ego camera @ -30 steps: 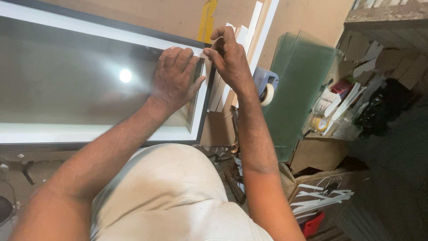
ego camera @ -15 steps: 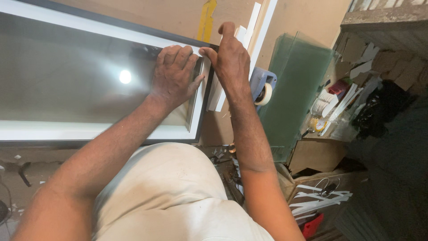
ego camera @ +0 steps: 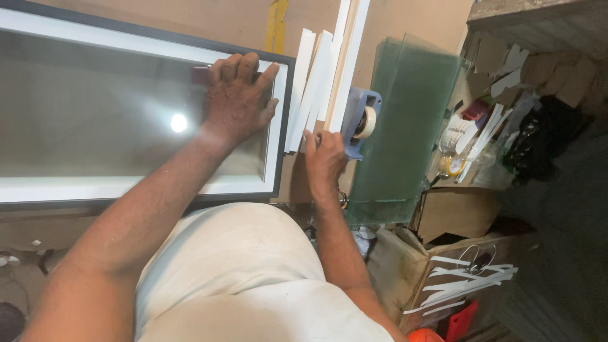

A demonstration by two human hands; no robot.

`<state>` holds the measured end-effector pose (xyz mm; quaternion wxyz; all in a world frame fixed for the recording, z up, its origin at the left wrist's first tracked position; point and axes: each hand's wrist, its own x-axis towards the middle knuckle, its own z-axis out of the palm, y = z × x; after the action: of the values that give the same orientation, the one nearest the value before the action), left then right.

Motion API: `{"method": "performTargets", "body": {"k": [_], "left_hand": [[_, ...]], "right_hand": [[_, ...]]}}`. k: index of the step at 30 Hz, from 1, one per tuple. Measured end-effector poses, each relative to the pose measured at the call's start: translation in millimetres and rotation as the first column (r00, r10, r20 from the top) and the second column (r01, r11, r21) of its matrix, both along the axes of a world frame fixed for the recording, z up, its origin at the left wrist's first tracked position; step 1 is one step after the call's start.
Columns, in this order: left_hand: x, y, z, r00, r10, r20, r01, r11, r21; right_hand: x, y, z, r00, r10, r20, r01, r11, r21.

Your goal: The person works at a workbench on a rectangular framed glass panel, pressing and aligning white paper strips along the frame edges and using a tape dispenser to secure them. They reposition the frame, trim strips with scissors, use pliers on the frame edge, and lift the frame to check it.

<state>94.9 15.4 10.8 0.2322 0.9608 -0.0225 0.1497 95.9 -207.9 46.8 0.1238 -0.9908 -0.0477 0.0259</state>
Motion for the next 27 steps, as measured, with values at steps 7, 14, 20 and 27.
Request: {"method": "performTargets", "body": {"k": [7, 14, 20, 27], "left_hand": [[-5.0, -25.7, 3.5, 0.998, -0.05, -0.04, 0.052, 0.998, 0.041], [-17.8, -53.8, 7.6, 0.995, -0.062, -0.079, 0.066, 0.996, 0.052], [-25.0, -59.8, 19.4, 0.985, -0.079, -0.151, 0.072, 0.996, -0.051], [-59.7, -119.6, 68.3, 0.968, -0.184, -0.171, 0.017, 0.726, -0.688]], "right_hand": [[-36.8, -26.7, -14.8, 0.999, -0.039, -0.014, 0.037, 0.99, -0.135], [-51.5, -64.8, -14.2, 0.989, -0.138, 0.053, 0.131, 0.985, 0.11], [-80.7, -93.7, -9.6, 0.905, -0.231, -0.358, 0.415, 0.665, 0.621], [-127.1, -112.7, 23.7, 0.842, 0.017, -0.539, 0.521, 0.233, 0.821]]}}
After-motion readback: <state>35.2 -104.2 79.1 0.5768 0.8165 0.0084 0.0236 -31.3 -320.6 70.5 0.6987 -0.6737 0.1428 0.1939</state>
